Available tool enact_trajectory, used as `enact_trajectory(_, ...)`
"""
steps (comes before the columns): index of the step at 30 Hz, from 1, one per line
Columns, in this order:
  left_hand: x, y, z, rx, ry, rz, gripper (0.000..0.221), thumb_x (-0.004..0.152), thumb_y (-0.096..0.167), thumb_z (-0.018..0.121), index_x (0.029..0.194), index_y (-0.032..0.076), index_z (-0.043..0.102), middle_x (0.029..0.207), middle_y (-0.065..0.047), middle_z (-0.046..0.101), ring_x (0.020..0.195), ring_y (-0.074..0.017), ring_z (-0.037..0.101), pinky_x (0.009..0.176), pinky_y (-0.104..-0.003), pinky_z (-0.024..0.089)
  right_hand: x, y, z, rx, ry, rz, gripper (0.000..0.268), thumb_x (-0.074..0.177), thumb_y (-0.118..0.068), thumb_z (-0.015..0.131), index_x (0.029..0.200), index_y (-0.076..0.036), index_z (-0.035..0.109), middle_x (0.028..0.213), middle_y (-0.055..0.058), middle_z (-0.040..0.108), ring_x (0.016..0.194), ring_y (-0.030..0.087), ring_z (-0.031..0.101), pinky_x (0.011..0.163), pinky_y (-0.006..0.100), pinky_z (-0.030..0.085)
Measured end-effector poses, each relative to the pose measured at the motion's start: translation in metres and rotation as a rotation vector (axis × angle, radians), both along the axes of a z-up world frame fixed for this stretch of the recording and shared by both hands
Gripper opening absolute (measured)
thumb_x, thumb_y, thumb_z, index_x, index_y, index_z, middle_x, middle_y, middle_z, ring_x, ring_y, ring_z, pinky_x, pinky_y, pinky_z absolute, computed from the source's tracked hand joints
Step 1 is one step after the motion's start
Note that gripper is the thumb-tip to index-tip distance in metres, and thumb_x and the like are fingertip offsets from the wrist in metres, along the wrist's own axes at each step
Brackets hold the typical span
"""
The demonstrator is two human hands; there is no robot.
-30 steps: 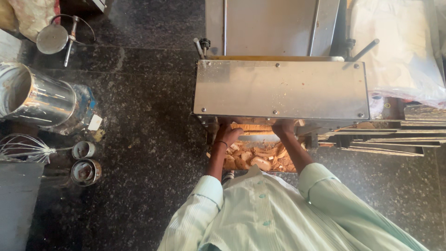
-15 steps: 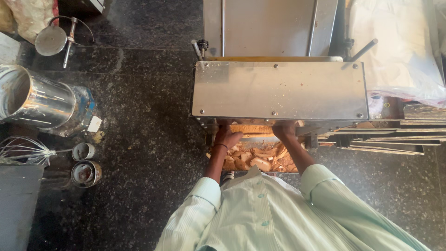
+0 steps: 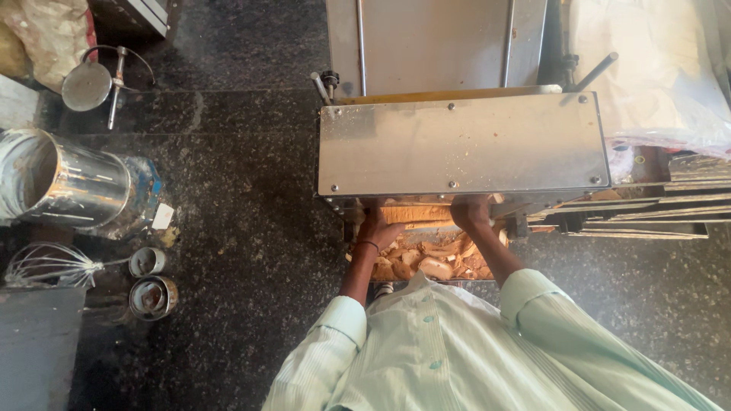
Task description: The person places loaves of bread into plastic bags, uses a slicing machine to slice the bread, and secures the bags with red ties.
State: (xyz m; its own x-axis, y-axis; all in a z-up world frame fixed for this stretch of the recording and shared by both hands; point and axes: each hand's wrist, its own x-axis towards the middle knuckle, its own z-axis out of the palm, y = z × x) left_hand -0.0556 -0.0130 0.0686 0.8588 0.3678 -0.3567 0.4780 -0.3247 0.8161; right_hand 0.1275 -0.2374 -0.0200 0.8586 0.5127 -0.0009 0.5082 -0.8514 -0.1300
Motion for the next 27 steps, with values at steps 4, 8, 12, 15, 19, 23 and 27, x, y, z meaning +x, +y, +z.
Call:
enact_trajectory(4, 0.002, 0.005, -0.003, 0.043, 0.066, -0.071, 0.105, 0.071, 0.033, 0.079, 0.159, 0.016, 0.023, 0.156, -0.027, 0.036, 0.137, -0.0409, 0.047, 0.109, -0.042, 0.045, -0.009, -0.004, 0.001, 0.478, 0.035, -0.143, 0.027, 0.090, -0.008, 0.045, 0.101, 0.006, 0.064, 0.098, 0.027, 0.066, 0.095, 0.041, 0.060, 0.089, 0.052, 0.047)
enact_trajectory(8, 0.001, 0.006, -0.007, 0.044, 0.074, -0.081, 0.110, 0.068, 0.033, 0.082, 0.157, 0.008, 0.022, 0.155, -0.029, 0.039, 0.140, -0.0394, 0.047, 0.113, -0.038, 0.043, -0.007, -0.003, 0.002, 0.016, -0.088, 0.064, 0.026, 0.095, -0.022, 0.055, 0.085, -0.001, 0.068, 0.096, 0.022, 0.067, 0.095, 0.037, 0.061, 0.100, 0.052, 0.046)
enact_trajectory(12, -0.003, 0.010, 0.001, 0.041, 0.103, -0.152, 0.109, 0.068, 0.028, 0.077, 0.159, 0.010, 0.020, 0.155, -0.026, 0.043, 0.140, -0.0370, 0.049, 0.112, -0.036, 0.044, -0.012, 0.001, 0.002, 0.411, 0.296, -0.142, 0.027, 0.104, -0.020, 0.045, 0.102, -0.001, 0.064, 0.098, 0.019, 0.068, 0.093, 0.035, 0.061, 0.084, 0.043, 0.053)
enact_trajectory(15, -0.005, 0.015, 0.011, 0.019, 0.152, -0.210, 0.113, 0.069, 0.029, 0.078, 0.159, 0.008, 0.014, 0.158, -0.026, 0.037, 0.140, -0.0362, 0.048, 0.112, -0.036, 0.044, -0.018, -0.007, 0.006, 0.090, 0.182, -0.092, 0.030, 0.102, -0.032, 0.053, 0.103, -0.005, 0.068, 0.100, 0.017, 0.071, 0.090, 0.031, 0.068, 0.081, 0.043, 0.056)
enact_trajectory(19, -0.010, 0.019, 0.016, 0.039, 0.153, -0.267, 0.118, 0.072, 0.030, 0.079, 0.161, 0.011, 0.004, 0.161, -0.026, 0.029, 0.141, -0.0360, 0.045, 0.111, -0.036, 0.043, -0.024, -0.009, 0.008, 0.220, -0.009, -0.041, 0.027, 0.098, -0.033, 0.060, 0.095, -0.008, 0.072, 0.093, 0.013, 0.073, 0.086, 0.031, 0.071, 0.082, 0.045, 0.057)
enact_trajectory(23, -0.010, 0.023, 0.001, 0.031, 0.169, -0.296, 0.123, 0.070, 0.029, 0.077, 0.161, 0.004, -0.001, 0.160, -0.028, 0.034, 0.140, -0.0362, 0.049, 0.111, -0.035, 0.045, -0.025, -0.008, 0.008, 0.106, 0.016, -0.041, 0.026, 0.096, -0.033, 0.063, 0.097, -0.009, 0.073, 0.095, 0.016, 0.073, 0.087, 0.035, 0.072, 0.078, 0.048, 0.057)
enact_trajectory(27, -0.010, 0.025, -0.020, -0.009, 0.097, -0.308, 0.126, 0.066, 0.026, 0.079, 0.160, 0.001, -0.003, 0.160, -0.028, 0.033, 0.142, -0.0357, 0.046, 0.112, -0.035, 0.044, -0.028, -0.007, 0.008, -0.092, -0.031, 0.034, 0.019, 0.095, -0.021, 0.058, 0.101, -0.013, 0.074, 0.101, 0.013, 0.074, 0.092, 0.035, 0.074, 0.074, 0.048, 0.059)
